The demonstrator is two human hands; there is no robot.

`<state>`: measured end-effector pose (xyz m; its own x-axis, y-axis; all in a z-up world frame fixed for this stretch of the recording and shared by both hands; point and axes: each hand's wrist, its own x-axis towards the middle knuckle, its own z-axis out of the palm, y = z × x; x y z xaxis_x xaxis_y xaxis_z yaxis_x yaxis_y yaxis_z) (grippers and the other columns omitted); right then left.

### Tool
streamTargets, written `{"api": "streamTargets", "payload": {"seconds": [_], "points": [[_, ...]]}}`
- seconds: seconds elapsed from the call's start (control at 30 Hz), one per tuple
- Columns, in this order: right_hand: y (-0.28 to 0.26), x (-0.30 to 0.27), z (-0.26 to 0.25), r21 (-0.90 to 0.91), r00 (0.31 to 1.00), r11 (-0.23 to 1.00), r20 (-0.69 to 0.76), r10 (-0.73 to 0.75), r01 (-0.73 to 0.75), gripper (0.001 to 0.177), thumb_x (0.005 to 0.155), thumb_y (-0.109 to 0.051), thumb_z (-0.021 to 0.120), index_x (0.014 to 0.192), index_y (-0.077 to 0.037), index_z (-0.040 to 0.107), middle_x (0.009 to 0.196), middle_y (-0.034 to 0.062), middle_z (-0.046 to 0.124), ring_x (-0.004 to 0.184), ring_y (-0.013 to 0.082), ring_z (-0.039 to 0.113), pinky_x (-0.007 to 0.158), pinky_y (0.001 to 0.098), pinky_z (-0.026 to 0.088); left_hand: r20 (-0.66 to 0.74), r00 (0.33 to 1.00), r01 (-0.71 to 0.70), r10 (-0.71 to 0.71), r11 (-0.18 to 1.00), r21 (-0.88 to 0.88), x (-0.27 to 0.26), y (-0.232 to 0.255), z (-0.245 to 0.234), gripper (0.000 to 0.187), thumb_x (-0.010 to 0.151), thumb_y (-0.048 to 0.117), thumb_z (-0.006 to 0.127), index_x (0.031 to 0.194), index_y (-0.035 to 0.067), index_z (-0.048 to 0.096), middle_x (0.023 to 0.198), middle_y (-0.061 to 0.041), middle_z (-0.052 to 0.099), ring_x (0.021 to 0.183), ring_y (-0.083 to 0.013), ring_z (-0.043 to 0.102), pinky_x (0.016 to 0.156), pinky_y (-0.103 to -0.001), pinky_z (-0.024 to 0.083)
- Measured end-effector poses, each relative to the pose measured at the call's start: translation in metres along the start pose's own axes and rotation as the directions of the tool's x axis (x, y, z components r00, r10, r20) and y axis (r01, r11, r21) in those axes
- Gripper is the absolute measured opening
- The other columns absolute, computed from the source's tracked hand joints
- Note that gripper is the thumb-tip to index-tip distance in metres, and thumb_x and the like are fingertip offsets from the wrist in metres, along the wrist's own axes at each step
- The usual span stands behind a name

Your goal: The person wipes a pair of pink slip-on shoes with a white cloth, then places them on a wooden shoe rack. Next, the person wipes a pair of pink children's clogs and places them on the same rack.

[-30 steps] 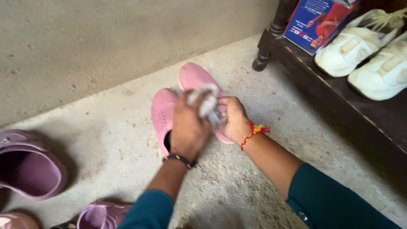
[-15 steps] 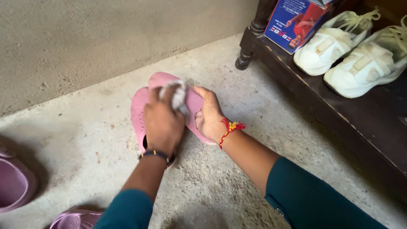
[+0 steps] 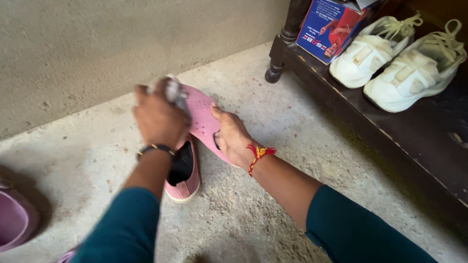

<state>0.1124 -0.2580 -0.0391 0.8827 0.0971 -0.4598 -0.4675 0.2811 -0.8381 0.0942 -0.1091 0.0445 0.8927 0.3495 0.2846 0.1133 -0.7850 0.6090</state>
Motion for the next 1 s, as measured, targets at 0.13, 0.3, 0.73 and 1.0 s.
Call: {"api": "streamTargets", "payload": {"seconds": [0.13, 0.3, 0.73, 1.0], "points": [[-0.012, -0.007, -0.003, -0.027, 1.0, 1.0, 0.015, 0.01, -0.01, 0.07, 0.096, -0.07, 0.049, 0.146, -0.022, 0.055, 0.11, -0.0083, 0.062, 0.103, 0.0157, 0.053, 0.087, 0.0374, 0.042, 0.092, 0.978, -0.18, 0.187, 0.981, -0.079, -0.039, 0.013, 0.012, 0.06, 0.071, 0.001, 0.069, 0.128, 0.019, 0.068, 0.127, -0.024, 0.057, 0.095, -0.0451, 0.067, 0.088, -0.05, 0.055], [-0.021, -0.022, -0.013, 0.291, 0.988, 0.957, 0.15, -0.025, -0.02, 0.075, 0.094, -0.079, 0.049, 0.121, -0.01, 0.062, 0.106, 0.0084, 0.07, 0.095, 0.025, 0.067, 0.083, 0.0416, 0.056, 0.129, 0.927, -0.316, 0.351, 0.92, -0.232, -0.072, 0.035, 0.015, 0.061, 0.068, 0.002, 0.067, 0.127, 0.018, 0.07, 0.125, -0.027, 0.06, 0.098, -0.0476, 0.066, 0.089, -0.051, 0.054], [-0.03, -0.049, 0.011, 0.291, 0.947, 0.954, 0.32, -0.028, -0.07, 0.095, 0.087, -0.079, 0.044, 0.153, -0.011, 0.041, 0.155, 0.0053, 0.053, 0.145, 0.0198, 0.047, 0.119, 0.0372, 0.034, 0.178, 0.984, -0.016, 0.001, 0.996, 0.082, -0.024, 0.029, 0.019, 0.036, 0.088, 0.026, 0.07, 0.122, 0.034, 0.071, 0.131, -0.015, 0.057, 0.11, -0.0473, 0.061, 0.086, -0.053, 0.055], [-0.019, -0.039, 0.01, 0.378, 0.968, 0.923, 0.249, -0.021, -0.077, 0.084, 0.085, -0.078, 0.047, 0.137, -0.012, 0.056, 0.13, 0.0072, 0.067, 0.121, 0.0233, 0.063, 0.105, 0.042, 0.048, 0.302, 0.928, -0.176, 0.219, 0.971, -0.161, -0.038, 0.013, 0.03, 0.051, 0.076, 0.012, 0.065, 0.124, 0.027, 0.073, 0.122, -0.021, 0.067, 0.105, -0.0422, 0.069, 0.093, -0.046, 0.055]]}}
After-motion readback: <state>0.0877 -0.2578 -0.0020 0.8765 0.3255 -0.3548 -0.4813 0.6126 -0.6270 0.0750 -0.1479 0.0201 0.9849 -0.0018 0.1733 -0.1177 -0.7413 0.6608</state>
